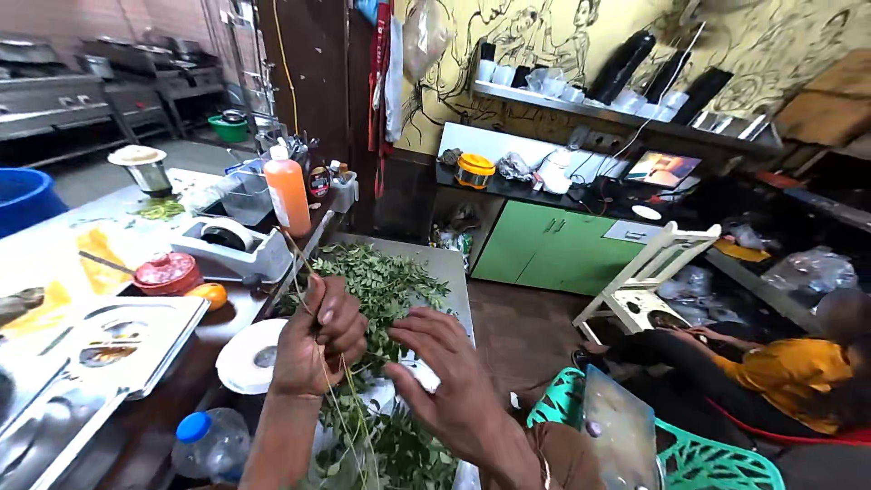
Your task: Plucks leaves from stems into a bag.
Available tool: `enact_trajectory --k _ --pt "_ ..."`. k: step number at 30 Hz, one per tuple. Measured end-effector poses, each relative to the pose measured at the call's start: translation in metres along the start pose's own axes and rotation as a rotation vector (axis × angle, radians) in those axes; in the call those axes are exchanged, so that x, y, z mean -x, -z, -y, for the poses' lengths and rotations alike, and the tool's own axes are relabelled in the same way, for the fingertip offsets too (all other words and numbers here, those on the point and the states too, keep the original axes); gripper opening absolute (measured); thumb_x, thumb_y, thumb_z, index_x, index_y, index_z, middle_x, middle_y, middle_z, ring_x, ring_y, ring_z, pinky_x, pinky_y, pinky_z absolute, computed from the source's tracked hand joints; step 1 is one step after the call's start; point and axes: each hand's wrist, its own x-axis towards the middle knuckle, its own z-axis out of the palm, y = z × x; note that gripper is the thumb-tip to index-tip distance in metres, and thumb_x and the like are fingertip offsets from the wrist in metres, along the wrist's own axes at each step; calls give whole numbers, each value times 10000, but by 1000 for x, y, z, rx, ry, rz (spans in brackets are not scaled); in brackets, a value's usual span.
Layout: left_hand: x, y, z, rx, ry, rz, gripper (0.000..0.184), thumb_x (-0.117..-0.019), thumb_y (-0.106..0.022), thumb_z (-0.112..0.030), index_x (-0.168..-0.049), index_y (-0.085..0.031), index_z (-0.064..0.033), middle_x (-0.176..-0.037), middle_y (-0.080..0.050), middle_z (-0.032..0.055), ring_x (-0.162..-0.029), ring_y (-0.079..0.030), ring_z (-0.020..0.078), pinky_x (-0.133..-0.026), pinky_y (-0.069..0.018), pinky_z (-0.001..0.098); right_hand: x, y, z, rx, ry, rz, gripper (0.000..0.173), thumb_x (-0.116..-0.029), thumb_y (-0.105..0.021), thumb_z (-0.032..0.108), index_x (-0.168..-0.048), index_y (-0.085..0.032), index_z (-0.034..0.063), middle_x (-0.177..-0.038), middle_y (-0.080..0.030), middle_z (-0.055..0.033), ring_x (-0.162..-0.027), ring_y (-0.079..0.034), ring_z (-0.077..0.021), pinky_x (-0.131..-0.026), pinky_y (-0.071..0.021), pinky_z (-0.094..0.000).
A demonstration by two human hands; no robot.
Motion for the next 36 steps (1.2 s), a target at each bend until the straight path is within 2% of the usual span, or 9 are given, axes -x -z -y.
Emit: enact_trajectory --k 2,6,9,14,18,22,28,31,36 --pt "0 -3 6 56 40 21 503 -1081 -373 -505 -803 -571 -136 -563 -388 -65 -429 -398 48 -412 -376 185 -11 -10 -4 -52 -27 208 427 -1029 -570 480 -1292 -690 166 -1299 -673 66 -1341 -528 -112 -1167 -406 -445" --pt "-1 -2 10 66 93 52 487 -1091 -381 -474 -806 -552 -117 -580 -401 -41 -437 -436 82 -430 -429 227 -16 -21 -19 -368 -113 349 389 -1045 -570 430 -1118 -718 79 -1005 -723 -15 -937 -689 -94 -888 -579 -327" --pt "-3 2 14 -35 69 64 468 -1111 -362 -412 -772 -522 -132 -609 -429 -21 -562 -521 140 -679 -555 349 -11 -26 -20 -482 -158 299 333 -1032 -607 404 -1035 -695 83 -928 -699 -14 -846 -674 -102 -779 -580 -322" --pt "-5 3 22 -163 50 78 451 -1118 -366 -346 -744 -499 -133 -606 -434 -16 -627 -551 150 -940 -542 446 -3 -30 -22 -477 -157 253 363 -1072 -537 368 -993 -727 69 -862 -693 -21 -789 -671 -109 -741 -581 -319" --pt "-7 0 31 -145 68 20 443 -1113 -388 -366 -739 -483 -147 -583 -378 -39 -547 -474 125 -712 -533 348 2 -25 -22 -383 -7 325 385 -1106 -454 316 -956 -686 47 -818 -635 -66 -778 -629 -170 -796 -524 -382" --pt "-3 -5 2 -263 53 -144 515 -1098 -363 -473 -673 -468 -202 -548 -322 -85 -455 -340 51 -458 -342 207 29 -14 -34 -371 -21 400 379 -1117 -412 305 -952 -643 54 -820 -608 -70 -774 -620 -189 -752 -534 -386" --pt "11 3 -49 -162 -111 -177 539 -1110 -270 -468 -745 -521 -161 -546 -340 -75 -408 -340 46 -389 -334 175 123 -39 -62 -344 -256 391 332 -1095 -478 313 -1018 -674 57 -852 -661 -84 -780 -661 -187 -736 -574 -390" --pt "11 3 -47 -152 -104 -166 533 -1106 -282 -482 -758 -525 -159 -552 -344 -72 -408 -342 46 -388 -339 178 156 -55 -57 -182 -400 459 376 -1033 -586 427 -1159 -735 105 -1125 -722 -77 -1094 -675 -218 -991 -547 -452" --pt "4 -4 -29 -220 -14 -183 535 -1106 -283 -488 -740 -500 -165 -552 -332 -66 -412 -324 51 -389 -317 177 113 -8 -38 -126 -219 -150 158 -997 -656 236 -1022 -774 133 -995 -749 10 -966 -707 -123 -866 -612 -338"
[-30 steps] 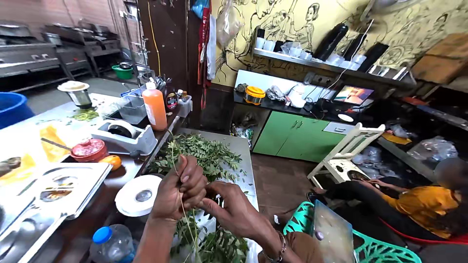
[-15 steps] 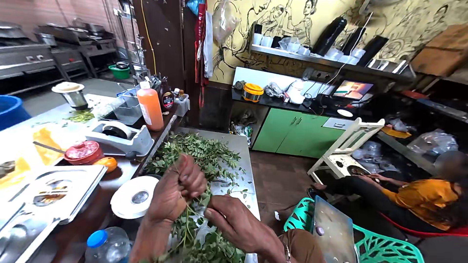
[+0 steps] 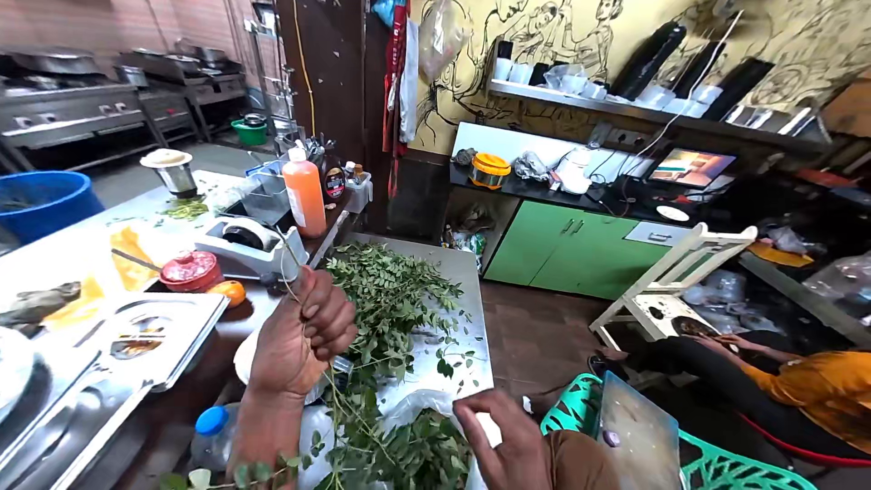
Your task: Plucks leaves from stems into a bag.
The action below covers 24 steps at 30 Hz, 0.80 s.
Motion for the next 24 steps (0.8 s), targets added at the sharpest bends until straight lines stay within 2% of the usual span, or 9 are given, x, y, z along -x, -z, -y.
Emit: enact_trajectory --k 2,3,6,8,10,11,16,20,24 --pt "-2 -6 8 -33 46 18 524 -1109 -282 -478 -734 -486 -175 -555 -327 -68 -422 -321 50 -398 -311 181 -38 12 24 -41 152 -127 124 -976 -689 212 -1018 -771 127 -983 -747 13 -958 -703 -133 -851 -612 -342" --pt "-2 -9 13 -50 72 33 515 -1109 -295 -477 -733 -483 -179 -559 -328 -68 -427 -324 47 -402 -316 181 -55 14 37 -36 187 -113 156 -962 -717 239 -1049 -771 121 -1025 -751 2 -1019 -700 -155 -901 -606 -370" --pt "-1 -20 27 -97 149 72 506 -1093 -364 -487 -704 -491 -190 -557 -329 -84 -425 -324 35 -399 -321 180 -88 5 64 78 44 236 502 -946 -689 517 -1287 -700 149 -1262 -696 -1 -1258 -596 -174 -1103 -472 -460" --pt "0 -22 33 -121 190 169 496 -1063 -421 -538 -708 -513 -205 -558 -334 -102 -428 -339 31 -405 -344 192 -101 -7 63 56 24 507 442 -997 -614 501 -1201 -715 123 -1147 -726 -31 -1131 -656 -187 -1027 -500 -493" --pt "-2 -17 34 -127 244 283 470 -1044 -456 -558 -720 -549 -230 -558 -372 -117 -444 -386 29 -430 -375 207 -107 -20 57 -28 106 666 334 -1063 -538 335 -1075 -731 63 -956 -734 -91 -919 -708 -240 -852 -557 -502" --pt "-4 -16 34 -122 257 322 458 -1050 -462 -538 -722 -566 -237 -560 -403 -119 -452 -415 29 -438 -392 210 -107 -24 56 -51 124 700 323 -1076 -508 287 -1075 -724 47 -951 -729 -107 -908 -706 -256 -844 -557 -498" --pt "-12 -9 45 -340 21 228 399 -1042 -492 -530 -799 -632 -246 -646 -556 -96 -580 -592 77 -634 -575 276 -102 -32 46 -99 17 467 326 -1093 -456 244 -1079 -675 3 -973 -691 -136 -907 -691 -260 -820 -570 -474" --pt "-17 -12 63 -597 -176 106 407 -1080 -399 -504 -854 -637 -264 -755 -606 -110 -710 -628 77 -735 -574 271 -104 -37 44 -133 16 280 333 -1089 -469 222 -1036 -674 -35 -920 -683 -150 -855 -687 -253 -794 -577 -447" --pt "-19 -12 81 -665 -244 -10 413 -1116 -326 -410 -780 -518 -268 -621 -472 -154 -538 -484 14 -540 -454 196 -98 -44 48 -141 31 321 298 -1071 -476 165 -1050 -691 -41 -953 -706 -163 -899 -704 -271 -823 -575 -466"
